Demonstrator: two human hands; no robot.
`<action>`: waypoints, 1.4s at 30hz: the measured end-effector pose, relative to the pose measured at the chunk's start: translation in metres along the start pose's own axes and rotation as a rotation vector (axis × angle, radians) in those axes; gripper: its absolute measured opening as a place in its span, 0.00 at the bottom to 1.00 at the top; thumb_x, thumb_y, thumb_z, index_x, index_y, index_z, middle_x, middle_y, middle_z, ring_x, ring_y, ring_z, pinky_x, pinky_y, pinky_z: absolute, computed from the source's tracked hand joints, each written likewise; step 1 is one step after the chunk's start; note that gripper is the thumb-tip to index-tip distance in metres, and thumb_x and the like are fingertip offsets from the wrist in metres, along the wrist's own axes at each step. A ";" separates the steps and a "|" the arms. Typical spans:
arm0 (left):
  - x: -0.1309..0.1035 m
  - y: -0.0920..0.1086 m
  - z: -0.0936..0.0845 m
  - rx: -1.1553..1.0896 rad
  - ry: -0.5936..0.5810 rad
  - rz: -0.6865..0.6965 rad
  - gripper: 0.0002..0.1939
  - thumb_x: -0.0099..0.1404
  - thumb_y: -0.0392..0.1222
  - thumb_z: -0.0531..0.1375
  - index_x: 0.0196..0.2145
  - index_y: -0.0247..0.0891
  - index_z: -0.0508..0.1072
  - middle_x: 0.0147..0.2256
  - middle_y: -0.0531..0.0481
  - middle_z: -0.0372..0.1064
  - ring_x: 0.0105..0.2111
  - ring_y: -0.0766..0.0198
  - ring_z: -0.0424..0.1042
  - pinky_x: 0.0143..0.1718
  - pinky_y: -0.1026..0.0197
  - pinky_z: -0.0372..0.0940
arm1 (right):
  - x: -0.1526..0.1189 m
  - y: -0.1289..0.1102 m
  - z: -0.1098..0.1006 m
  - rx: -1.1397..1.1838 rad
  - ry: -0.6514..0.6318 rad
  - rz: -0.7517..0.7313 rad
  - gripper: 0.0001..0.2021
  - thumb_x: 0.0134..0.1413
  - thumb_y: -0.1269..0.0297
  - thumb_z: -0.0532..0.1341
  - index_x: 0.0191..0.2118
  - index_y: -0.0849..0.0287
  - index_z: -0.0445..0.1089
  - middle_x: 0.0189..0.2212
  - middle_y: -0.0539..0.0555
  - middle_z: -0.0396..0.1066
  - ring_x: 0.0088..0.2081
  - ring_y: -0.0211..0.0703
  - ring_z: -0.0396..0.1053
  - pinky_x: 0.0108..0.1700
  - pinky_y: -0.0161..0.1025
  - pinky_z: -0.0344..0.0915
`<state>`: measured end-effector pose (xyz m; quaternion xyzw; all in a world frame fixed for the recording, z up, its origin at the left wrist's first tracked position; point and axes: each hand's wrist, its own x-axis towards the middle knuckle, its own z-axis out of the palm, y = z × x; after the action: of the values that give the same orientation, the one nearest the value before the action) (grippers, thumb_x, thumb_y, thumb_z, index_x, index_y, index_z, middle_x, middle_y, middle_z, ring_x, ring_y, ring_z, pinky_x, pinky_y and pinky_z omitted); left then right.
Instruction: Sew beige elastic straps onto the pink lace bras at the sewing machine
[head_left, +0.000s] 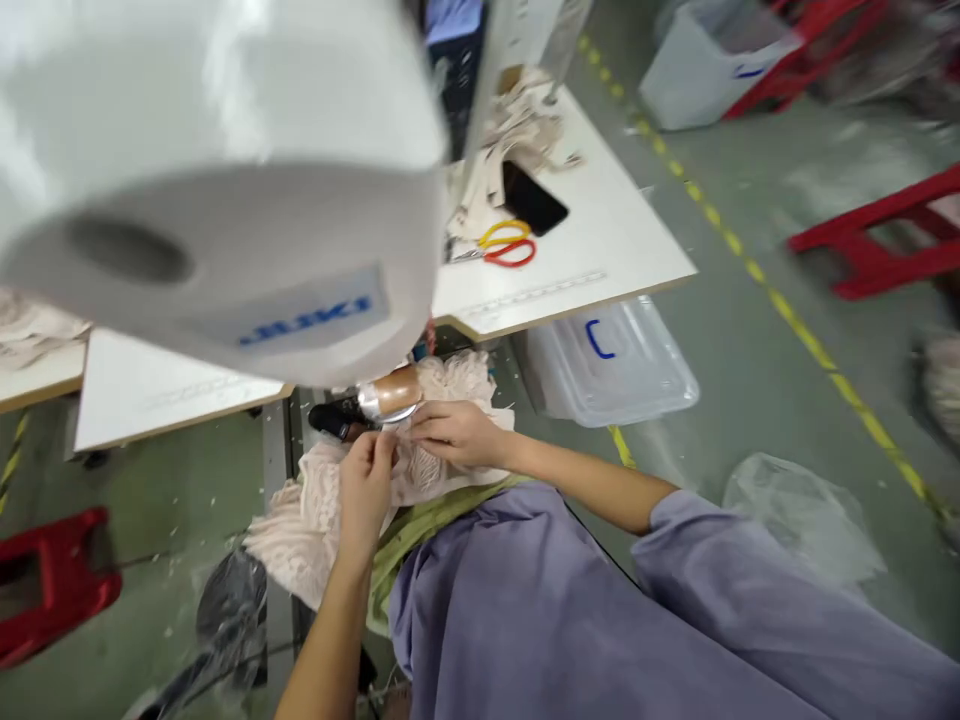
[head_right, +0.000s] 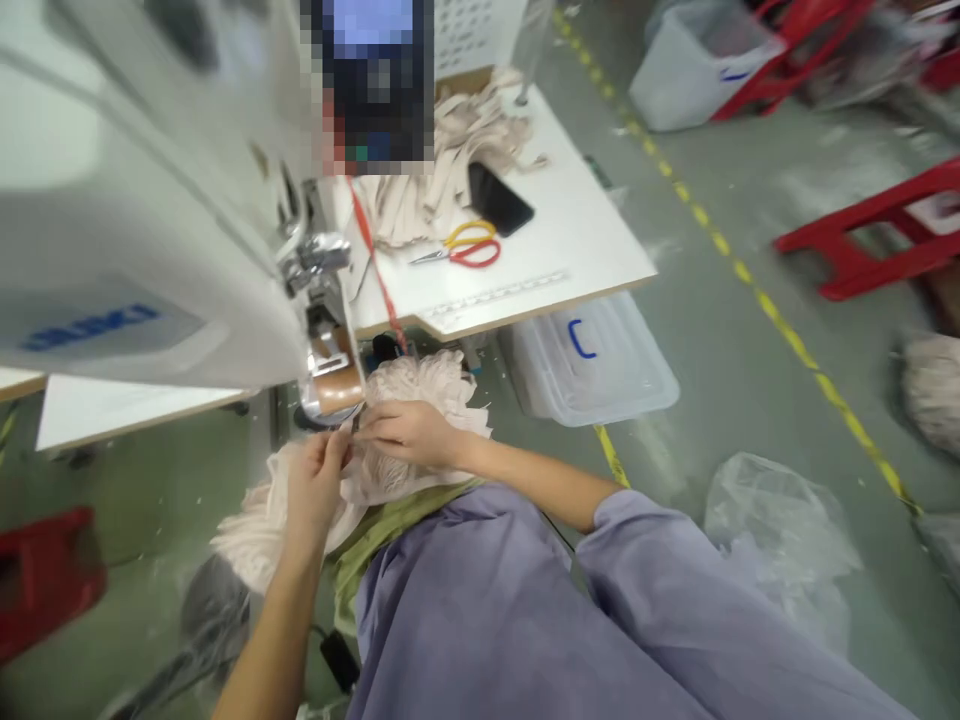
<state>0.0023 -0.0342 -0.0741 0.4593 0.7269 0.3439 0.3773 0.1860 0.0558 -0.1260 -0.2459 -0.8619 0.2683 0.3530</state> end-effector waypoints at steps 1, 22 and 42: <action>0.002 -0.001 0.000 0.012 0.002 0.000 0.19 0.70 0.53 0.55 0.26 0.39 0.67 0.24 0.54 0.66 0.27 0.64 0.65 0.31 0.63 0.58 | 0.005 0.020 -0.019 -0.054 0.017 0.032 0.12 0.66 0.63 0.56 0.45 0.53 0.78 0.41 0.54 0.79 0.42 0.41 0.77 0.44 0.38 0.73; -0.007 0.004 -0.019 -0.631 -0.111 -0.223 0.16 0.64 0.53 0.64 0.39 0.36 0.78 0.29 0.52 0.72 0.27 0.69 0.67 0.31 0.66 0.62 | -0.050 -0.005 -0.137 -0.303 -0.208 0.686 0.17 0.58 0.53 0.60 0.50 0.54 0.70 0.40 0.57 0.76 0.30 0.44 0.71 0.30 0.40 0.67; -0.012 0.028 -0.025 -0.247 -0.153 -0.070 0.11 0.72 0.45 0.51 0.34 0.40 0.69 0.29 0.54 0.65 0.30 0.66 0.64 0.35 0.65 0.62 | -0.042 -0.046 -0.047 0.061 -0.178 0.416 0.16 0.58 0.62 0.64 0.53 0.48 0.70 0.40 0.53 0.76 0.33 0.43 0.74 0.33 0.41 0.71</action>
<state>-0.0041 -0.0396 -0.0352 0.4085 0.6637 0.3816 0.4969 0.2370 0.0098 -0.0882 -0.3829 -0.8119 0.3819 0.2202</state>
